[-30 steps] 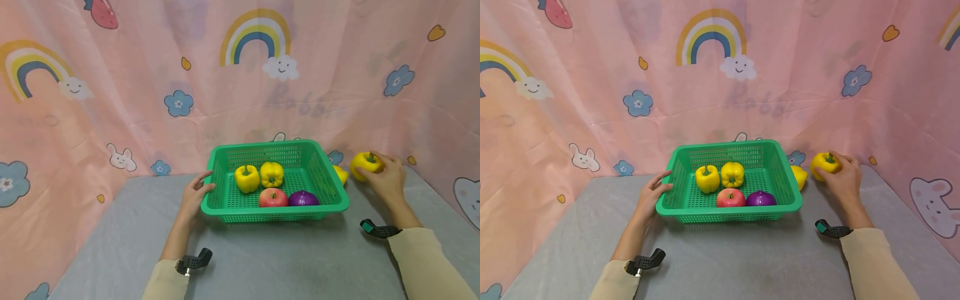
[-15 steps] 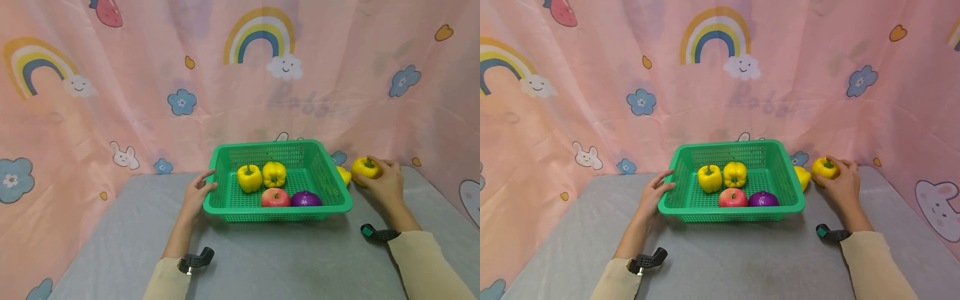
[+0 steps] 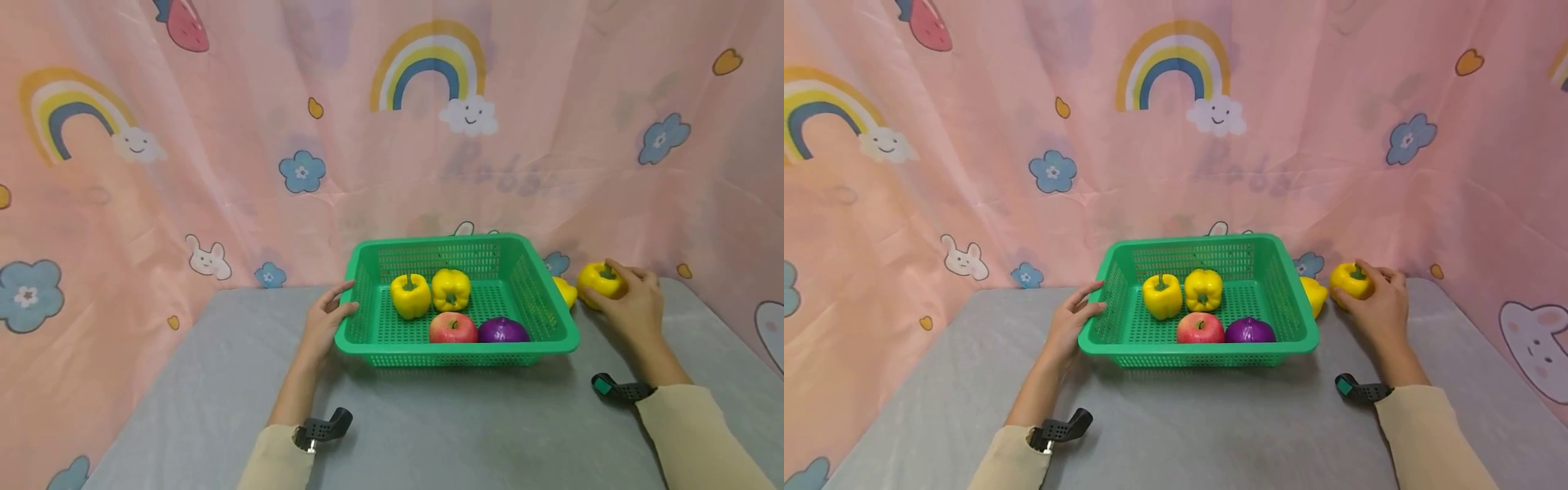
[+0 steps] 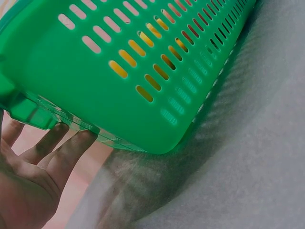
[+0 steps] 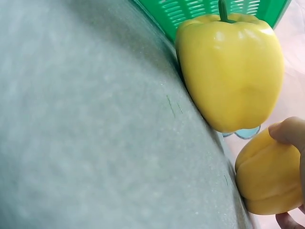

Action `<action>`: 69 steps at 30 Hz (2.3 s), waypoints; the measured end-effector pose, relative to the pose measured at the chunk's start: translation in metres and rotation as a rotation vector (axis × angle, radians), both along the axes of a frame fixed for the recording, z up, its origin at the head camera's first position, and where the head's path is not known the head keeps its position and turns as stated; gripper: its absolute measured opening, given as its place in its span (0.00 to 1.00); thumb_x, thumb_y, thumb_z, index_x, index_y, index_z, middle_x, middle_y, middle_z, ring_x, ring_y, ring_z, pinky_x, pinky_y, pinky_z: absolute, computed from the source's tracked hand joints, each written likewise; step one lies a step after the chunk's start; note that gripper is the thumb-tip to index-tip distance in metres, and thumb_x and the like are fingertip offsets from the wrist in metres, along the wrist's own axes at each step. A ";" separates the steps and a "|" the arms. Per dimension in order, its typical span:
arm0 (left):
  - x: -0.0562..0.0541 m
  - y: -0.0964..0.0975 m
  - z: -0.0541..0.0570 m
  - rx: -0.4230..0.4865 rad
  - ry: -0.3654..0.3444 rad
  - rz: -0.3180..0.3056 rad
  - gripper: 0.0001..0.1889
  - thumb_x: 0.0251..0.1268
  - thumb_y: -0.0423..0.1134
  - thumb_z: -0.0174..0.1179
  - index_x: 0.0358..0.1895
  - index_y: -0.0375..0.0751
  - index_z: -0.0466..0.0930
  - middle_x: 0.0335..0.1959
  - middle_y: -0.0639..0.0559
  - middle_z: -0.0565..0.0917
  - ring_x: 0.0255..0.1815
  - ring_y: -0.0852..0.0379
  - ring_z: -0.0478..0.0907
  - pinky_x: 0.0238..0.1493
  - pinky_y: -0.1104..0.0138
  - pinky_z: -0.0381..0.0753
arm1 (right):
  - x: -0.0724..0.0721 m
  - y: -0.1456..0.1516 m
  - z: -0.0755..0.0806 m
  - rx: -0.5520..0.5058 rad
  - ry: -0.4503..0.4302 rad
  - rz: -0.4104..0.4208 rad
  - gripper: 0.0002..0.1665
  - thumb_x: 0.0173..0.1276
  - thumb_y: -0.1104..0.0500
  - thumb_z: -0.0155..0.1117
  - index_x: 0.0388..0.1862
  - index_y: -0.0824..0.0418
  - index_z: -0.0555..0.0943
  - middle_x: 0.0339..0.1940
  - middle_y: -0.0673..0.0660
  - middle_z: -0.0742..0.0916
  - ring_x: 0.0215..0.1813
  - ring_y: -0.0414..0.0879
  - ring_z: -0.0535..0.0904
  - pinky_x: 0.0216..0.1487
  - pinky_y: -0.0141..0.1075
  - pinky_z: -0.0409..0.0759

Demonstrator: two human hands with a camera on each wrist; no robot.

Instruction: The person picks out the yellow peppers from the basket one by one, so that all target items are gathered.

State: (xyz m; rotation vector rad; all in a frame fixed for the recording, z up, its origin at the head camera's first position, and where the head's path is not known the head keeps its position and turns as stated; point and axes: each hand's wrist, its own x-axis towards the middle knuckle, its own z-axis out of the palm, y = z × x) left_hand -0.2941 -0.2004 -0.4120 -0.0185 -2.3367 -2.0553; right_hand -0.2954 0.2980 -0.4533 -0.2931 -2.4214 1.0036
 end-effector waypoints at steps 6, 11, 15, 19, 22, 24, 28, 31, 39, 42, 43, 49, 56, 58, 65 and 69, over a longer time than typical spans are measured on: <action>0.001 0.002 -0.001 -0.010 0.001 -0.009 0.24 0.67 0.41 0.63 0.67 0.58 0.78 0.78 0.48 0.67 0.80 0.46 0.61 0.77 0.46 0.62 | 0.005 0.005 -0.002 -0.012 0.016 -0.019 0.42 0.71 0.45 0.64 0.78 0.62 0.65 0.70 0.76 0.67 0.69 0.72 0.61 0.62 0.65 0.62; 0.001 0.003 -0.002 0.012 0.002 -0.012 0.25 0.67 0.40 0.63 0.68 0.55 0.78 0.75 0.44 0.71 0.77 0.45 0.67 0.72 0.47 0.70 | 0.005 0.009 0.002 0.021 0.045 -0.020 0.40 0.72 0.46 0.63 0.77 0.64 0.66 0.69 0.78 0.69 0.67 0.74 0.63 0.61 0.66 0.62; 0.002 0.002 -0.002 0.016 0.001 -0.004 0.25 0.67 0.40 0.63 0.68 0.54 0.77 0.76 0.44 0.70 0.78 0.44 0.65 0.74 0.45 0.66 | 0.002 0.011 0.012 0.045 0.063 -0.032 0.40 0.72 0.46 0.62 0.77 0.62 0.67 0.70 0.78 0.69 0.64 0.75 0.66 0.57 0.64 0.64; 0.002 0.001 -0.002 0.015 -0.001 0.001 0.25 0.68 0.40 0.62 0.68 0.55 0.77 0.75 0.44 0.70 0.78 0.45 0.65 0.73 0.48 0.68 | 0.001 0.009 0.026 0.040 0.095 -0.060 0.39 0.70 0.46 0.65 0.76 0.59 0.69 0.71 0.76 0.71 0.57 0.72 0.71 0.47 0.51 0.67; 0.001 0.000 -0.001 0.022 -0.006 0.003 0.24 0.68 0.39 0.62 0.68 0.55 0.77 0.72 0.44 0.74 0.72 0.47 0.73 0.65 0.54 0.76 | 0.001 0.007 0.036 0.026 0.119 -0.070 0.39 0.69 0.46 0.66 0.76 0.57 0.70 0.71 0.74 0.72 0.59 0.69 0.71 0.48 0.50 0.64; 0.002 0.001 -0.001 0.023 -0.007 0.002 0.24 0.68 0.39 0.62 0.68 0.56 0.77 0.72 0.44 0.75 0.71 0.47 0.74 0.63 0.56 0.77 | 0.003 0.005 0.044 0.028 0.130 -0.066 0.39 0.69 0.46 0.66 0.76 0.57 0.70 0.71 0.74 0.72 0.62 0.69 0.69 0.52 0.55 0.63; 0.001 0.000 -0.001 0.014 0.002 -0.003 0.25 0.68 0.40 0.62 0.68 0.55 0.77 0.75 0.43 0.71 0.76 0.45 0.68 0.69 0.50 0.73 | 0.008 -0.002 0.059 0.047 0.165 -0.051 0.38 0.69 0.48 0.66 0.75 0.58 0.71 0.71 0.74 0.72 0.65 0.69 0.68 0.57 0.54 0.63; 0.001 0.000 -0.002 0.012 0.005 -0.005 0.25 0.68 0.40 0.62 0.69 0.54 0.77 0.76 0.42 0.70 0.79 0.45 0.64 0.72 0.47 0.69 | 0.012 -0.007 0.070 0.053 0.185 -0.044 0.36 0.69 0.50 0.66 0.74 0.57 0.72 0.70 0.72 0.73 0.65 0.68 0.69 0.52 0.31 0.64; 0.001 0.000 -0.002 0.019 0.002 0.003 0.25 0.68 0.39 0.62 0.68 0.54 0.77 0.74 0.44 0.71 0.76 0.46 0.68 0.71 0.49 0.71 | 0.025 -0.023 0.098 0.100 0.217 -0.006 0.37 0.69 0.47 0.67 0.75 0.56 0.72 0.70 0.71 0.75 0.65 0.66 0.71 0.43 0.12 0.54; 0.001 0.000 -0.001 0.008 0.003 0.001 0.25 0.68 0.40 0.63 0.68 0.54 0.77 0.74 0.44 0.72 0.76 0.46 0.68 0.70 0.49 0.71 | 0.030 -0.028 0.105 0.107 0.239 0.014 0.37 0.68 0.48 0.68 0.74 0.56 0.72 0.68 0.71 0.76 0.63 0.65 0.72 0.44 0.11 0.55; 0.001 0.000 -0.001 0.004 0.001 0.000 0.25 0.68 0.40 0.62 0.68 0.55 0.77 0.74 0.44 0.72 0.76 0.46 0.69 0.70 0.50 0.72 | 0.031 -0.030 0.108 0.108 0.243 0.019 0.37 0.68 0.49 0.68 0.74 0.56 0.73 0.68 0.71 0.76 0.63 0.64 0.72 0.45 0.11 0.55; 0.001 0.001 -0.001 0.003 0.005 0.010 0.25 0.68 0.41 0.62 0.68 0.57 0.77 0.74 0.44 0.72 0.75 0.45 0.69 0.70 0.48 0.71 | 0.038 -0.041 0.120 0.141 0.242 0.083 0.36 0.68 0.49 0.69 0.73 0.55 0.74 0.69 0.69 0.77 0.63 0.65 0.73 0.44 0.10 0.55; 0.002 0.007 -0.001 0.005 -0.011 -0.042 0.26 0.67 0.39 0.62 0.68 0.58 0.77 0.71 0.45 0.76 0.70 0.47 0.74 0.66 0.52 0.74 | 0.050 -0.060 0.122 0.135 0.274 0.160 0.34 0.65 0.53 0.72 0.71 0.55 0.77 0.66 0.67 0.79 0.55 0.34 0.66 0.47 0.12 0.57; 0.001 0.007 0.001 0.012 0.007 -0.026 0.26 0.66 0.38 0.61 0.68 0.56 0.77 0.71 0.45 0.76 0.69 0.49 0.75 0.63 0.57 0.76 | 0.050 -0.069 0.125 0.110 0.260 0.210 0.34 0.66 0.53 0.71 0.71 0.54 0.76 0.67 0.66 0.78 0.56 0.35 0.68 0.48 0.12 0.60; 0.000 0.002 0.003 0.047 0.003 -0.010 0.26 0.66 0.34 0.60 0.68 0.53 0.77 0.66 0.41 0.80 0.59 0.46 0.81 0.47 0.67 0.82 | 0.054 -0.101 0.137 0.038 0.129 0.389 0.35 0.72 0.51 0.66 0.76 0.53 0.70 0.71 0.66 0.74 0.67 0.65 0.73 0.64 0.61 0.76; 0.000 0.003 0.001 0.028 0.000 -0.008 0.26 0.65 0.35 0.60 0.68 0.53 0.77 0.68 0.43 0.78 0.63 0.47 0.79 0.49 0.68 0.80 | 0.054 -0.117 0.142 0.024 0.120 0.445 0.35 0.71 0.52 0.68 0.75 0.55 0.71 0.72 0.65 0.74 0.68 0.65 0.73 0.63 0.66 0.72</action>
